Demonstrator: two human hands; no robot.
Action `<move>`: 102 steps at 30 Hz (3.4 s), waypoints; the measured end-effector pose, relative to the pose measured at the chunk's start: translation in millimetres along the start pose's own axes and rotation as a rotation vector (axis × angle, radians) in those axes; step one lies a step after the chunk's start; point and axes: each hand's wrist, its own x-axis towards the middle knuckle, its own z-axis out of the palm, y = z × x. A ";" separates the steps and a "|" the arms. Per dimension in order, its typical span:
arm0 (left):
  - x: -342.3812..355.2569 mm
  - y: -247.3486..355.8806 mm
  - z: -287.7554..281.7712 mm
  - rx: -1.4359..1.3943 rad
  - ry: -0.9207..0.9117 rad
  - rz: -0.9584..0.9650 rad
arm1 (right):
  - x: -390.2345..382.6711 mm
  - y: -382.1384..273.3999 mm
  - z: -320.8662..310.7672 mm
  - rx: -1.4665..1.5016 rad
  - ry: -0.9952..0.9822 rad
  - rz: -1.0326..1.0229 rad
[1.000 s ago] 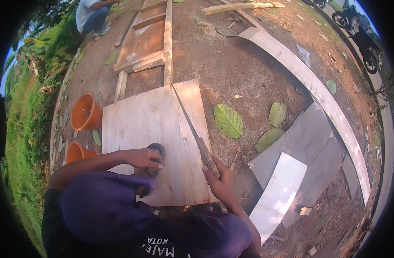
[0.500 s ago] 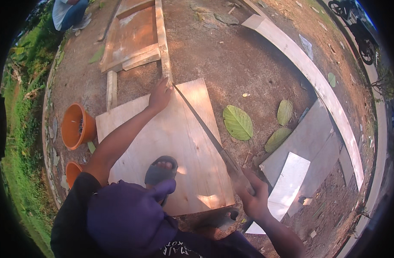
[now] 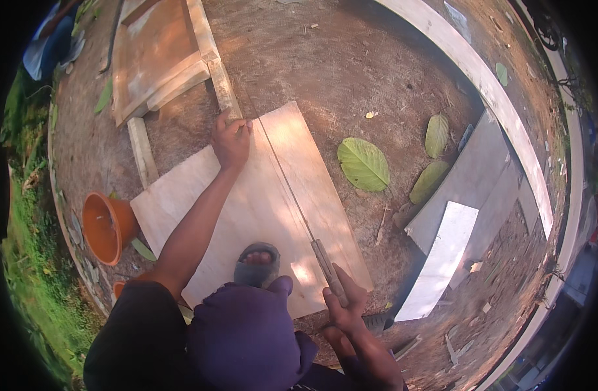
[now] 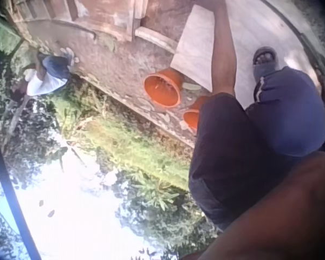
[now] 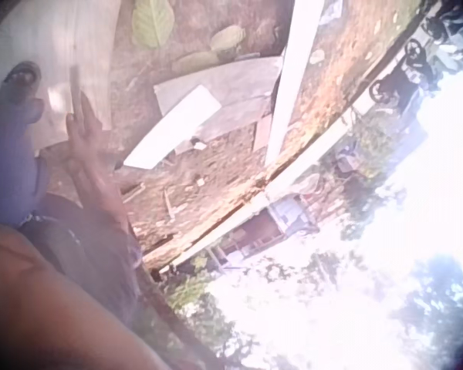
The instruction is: The person positions a wooden plank on a makeshift workbench, then uses a hand saw to cut the plank in half. After completing the cut, the person uses a tape measure to measure the wooden frame and the cut plank.
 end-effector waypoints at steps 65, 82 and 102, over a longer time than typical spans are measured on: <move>20.2 -4.2 -4.1 0.024 -0.171 -0.101 | 50.8 19.3 66.3 -0.078 -0.005 -0.079; 11.0 1.8 -0.9 0.045 -0.013 0.052 | 24.9 20.7 40.0 -0.085 -0.009 -0.049; 6.9 7.5 2.2 0.145 -0.018 0.131 | 73.8 11.4 69.9 -0.015 0.029 -0.009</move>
